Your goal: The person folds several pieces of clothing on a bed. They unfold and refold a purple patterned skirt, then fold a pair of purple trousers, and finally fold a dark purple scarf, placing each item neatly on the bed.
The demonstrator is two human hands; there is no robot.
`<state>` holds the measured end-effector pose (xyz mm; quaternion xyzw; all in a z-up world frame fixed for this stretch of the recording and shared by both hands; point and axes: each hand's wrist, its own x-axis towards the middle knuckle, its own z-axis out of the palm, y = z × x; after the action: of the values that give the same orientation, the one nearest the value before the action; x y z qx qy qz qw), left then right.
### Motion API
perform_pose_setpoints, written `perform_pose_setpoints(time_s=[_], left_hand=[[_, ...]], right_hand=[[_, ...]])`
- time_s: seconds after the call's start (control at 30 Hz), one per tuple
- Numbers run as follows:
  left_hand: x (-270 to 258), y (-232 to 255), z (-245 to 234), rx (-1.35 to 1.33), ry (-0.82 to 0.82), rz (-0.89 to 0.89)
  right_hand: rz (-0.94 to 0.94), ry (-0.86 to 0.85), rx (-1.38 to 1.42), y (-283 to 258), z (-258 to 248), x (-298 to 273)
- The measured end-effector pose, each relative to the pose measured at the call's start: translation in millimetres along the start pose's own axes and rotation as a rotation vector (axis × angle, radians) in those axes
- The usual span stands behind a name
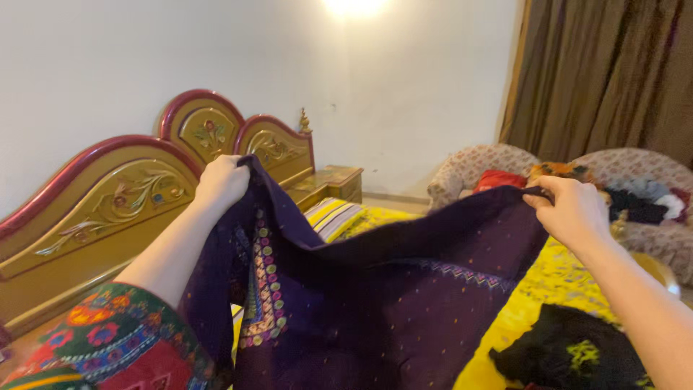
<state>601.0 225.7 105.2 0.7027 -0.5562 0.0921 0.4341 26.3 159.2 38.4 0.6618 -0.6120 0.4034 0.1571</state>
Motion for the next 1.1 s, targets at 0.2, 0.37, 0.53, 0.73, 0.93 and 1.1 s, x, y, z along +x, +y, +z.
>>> perform_pose_setpoints(time_s=[0.2,0.37,0.53,0.73,0.93,1.1], left_hand=[[30.7,-63.1,12.1,-0.019,0.073,0.055],[55.6,-95.3,25.6,-0.148,-0.024,0.24],[87.2,-96.9,52.0,-0.151,0.029,0.216],[170.9,-102.5,95.7,-0.255,0.204,0.3],[237.7,-171.9,166.5,0.401,-0.374,0.235],[261.6,-195.4,221.6,0.218,-0.185,0.268]], right_hand=[[0.059,-0.067,-0.064,-16.7,34.4,1.0],[0.654,-0.343,0.91,25.4,80.9,33.3],[0.594,-0.692,1.159,86.3,151.6,60.0],[0.483,-0.722,1.342,116.8,206.7,71.5],[0.995,-0.297,1.252,68.2,234.2,69.4],[0.721,-0.091,1.122,58.9,212.3,80.7]])
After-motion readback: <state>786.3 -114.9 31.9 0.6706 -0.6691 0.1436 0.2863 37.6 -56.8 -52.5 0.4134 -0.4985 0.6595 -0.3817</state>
